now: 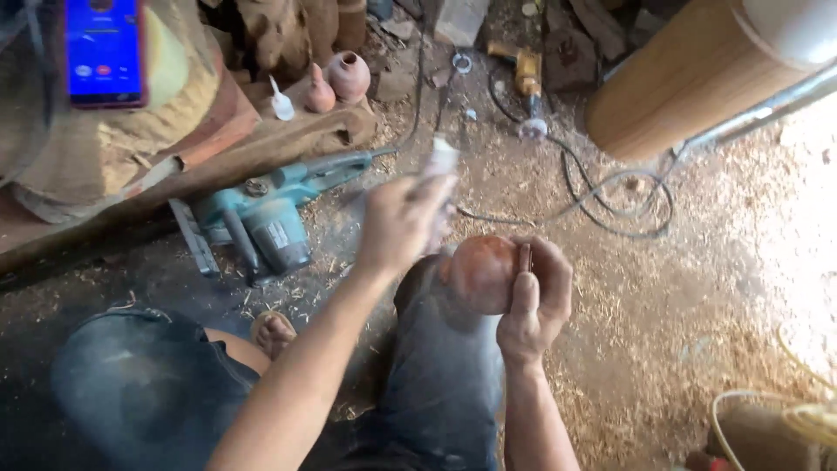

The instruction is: Hand sanding a small wooden vessel and applying a liquid finish in a workshop environment.

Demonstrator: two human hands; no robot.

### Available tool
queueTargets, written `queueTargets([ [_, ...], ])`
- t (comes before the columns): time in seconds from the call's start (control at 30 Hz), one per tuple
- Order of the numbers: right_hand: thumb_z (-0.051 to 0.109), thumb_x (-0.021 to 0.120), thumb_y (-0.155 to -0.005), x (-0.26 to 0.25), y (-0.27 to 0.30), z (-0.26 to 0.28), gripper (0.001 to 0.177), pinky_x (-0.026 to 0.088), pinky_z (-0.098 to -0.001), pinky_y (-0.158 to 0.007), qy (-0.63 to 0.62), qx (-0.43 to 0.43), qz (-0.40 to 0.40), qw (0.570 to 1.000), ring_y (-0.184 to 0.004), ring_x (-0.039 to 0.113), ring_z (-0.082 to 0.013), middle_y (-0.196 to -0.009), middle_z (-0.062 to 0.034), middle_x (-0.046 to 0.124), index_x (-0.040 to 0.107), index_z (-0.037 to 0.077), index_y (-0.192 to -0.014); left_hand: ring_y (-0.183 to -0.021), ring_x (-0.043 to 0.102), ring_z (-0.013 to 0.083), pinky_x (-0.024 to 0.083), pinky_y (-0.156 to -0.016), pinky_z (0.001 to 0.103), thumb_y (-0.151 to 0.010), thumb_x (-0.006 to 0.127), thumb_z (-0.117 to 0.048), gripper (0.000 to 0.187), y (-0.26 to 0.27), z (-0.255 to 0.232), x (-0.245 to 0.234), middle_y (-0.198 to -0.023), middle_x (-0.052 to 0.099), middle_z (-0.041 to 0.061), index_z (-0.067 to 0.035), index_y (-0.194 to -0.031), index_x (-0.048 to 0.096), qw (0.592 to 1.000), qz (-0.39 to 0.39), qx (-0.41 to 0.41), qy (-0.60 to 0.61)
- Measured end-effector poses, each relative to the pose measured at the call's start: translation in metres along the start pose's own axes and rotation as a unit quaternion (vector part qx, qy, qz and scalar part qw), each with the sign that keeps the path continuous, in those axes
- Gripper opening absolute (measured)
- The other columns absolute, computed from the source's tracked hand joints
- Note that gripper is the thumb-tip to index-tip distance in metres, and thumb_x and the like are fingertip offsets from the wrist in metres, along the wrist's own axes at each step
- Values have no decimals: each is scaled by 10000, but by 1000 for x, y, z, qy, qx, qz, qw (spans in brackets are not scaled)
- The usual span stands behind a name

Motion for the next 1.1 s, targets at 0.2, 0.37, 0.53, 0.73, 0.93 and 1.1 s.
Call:
queueTargets([
  [0.2, 319, 439, -1087, -5, -3, 6, 441, 374, -449, -1186, -137, 72, 21, 988, -1292, 560, -266, -1271, -224, 627, 528, -49, -1312, -574, 767, 243, 651, -535, 374, -786, 643, -47, 317, 31, -4, -42, -735, 740, 182, 76, -1073, 591, 997, -6, -40, 61],
  [0.37, 322, 366, -1089, 2, -3, 8, 431, 431, -474, -1137, -147, 102, 6, 984, -1242, 587, -301, -1202, -239, 626, 510, -40, -1274, -411, 587, 162, 471, -419, 277, -917, 657, -152, 209, 42, 45, -45, -563, 591, 114, -6, -964, 515, 993, 4, -29, 115],
  [0.53, 151, 413, -1038, 5, -5, 11, 274, 449, -499, -1114, -133, 118, -8, 984, -1200, 593, -330, -1146, -234, 613, 515, -37, -1209, -530, 479, 118, 396, -580, 245, -1032, 546, -159, 169, 50, 37, -45, -591, 483, 10, -71, -897, 494, 988, -16, 27, 152],
  [0.73, 397, 908, -653, -10, -13, 21, 805, 348, -606, -1158, -53, 172, 158, 971, -1309, 553, -434, -1468, -263, 480, 506, 36, -1249, -484, 548, 115, 411, -511, 243, -965, 691, -194, 217, 61, 48, -27, -544, 608, 86, -36, -820, 660, 994, -14, -3, 111],
  [0.93, 573, 821, -661, -1, -8, 22, 869, 376, -596, -1141, -23, 109, 184, 977, -1288, 570, -432, -1477, -285, 460, 533, -2, -1245, -587, 514, 105, 427, -532, 277, -1011, 615, -295, 389, 64, 18, 3, -559, 619, 145, -37, -722, 641, 996, 10, -10, 86],
  [1.1, 75, 470, -1025, 9, -7, 35, 249, 321, -163, -588, -61, 210, 5, 976, -632, 369, -14, -864, 17, 600, 652, 11, -1181, -646, 628, 270, 471, -612, 375, -984, 658, -331, 409, 46, -2, 8, -675, 609, 221, -23, -721, 603, 995, 31, 91, 18],
])
Point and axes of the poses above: each hand's wrist, its own y-axis away from the middle knuckle, its own x-axis out of the palm, z = x × y, the point moved 1 cm from there along -y, towards the middle knuckle
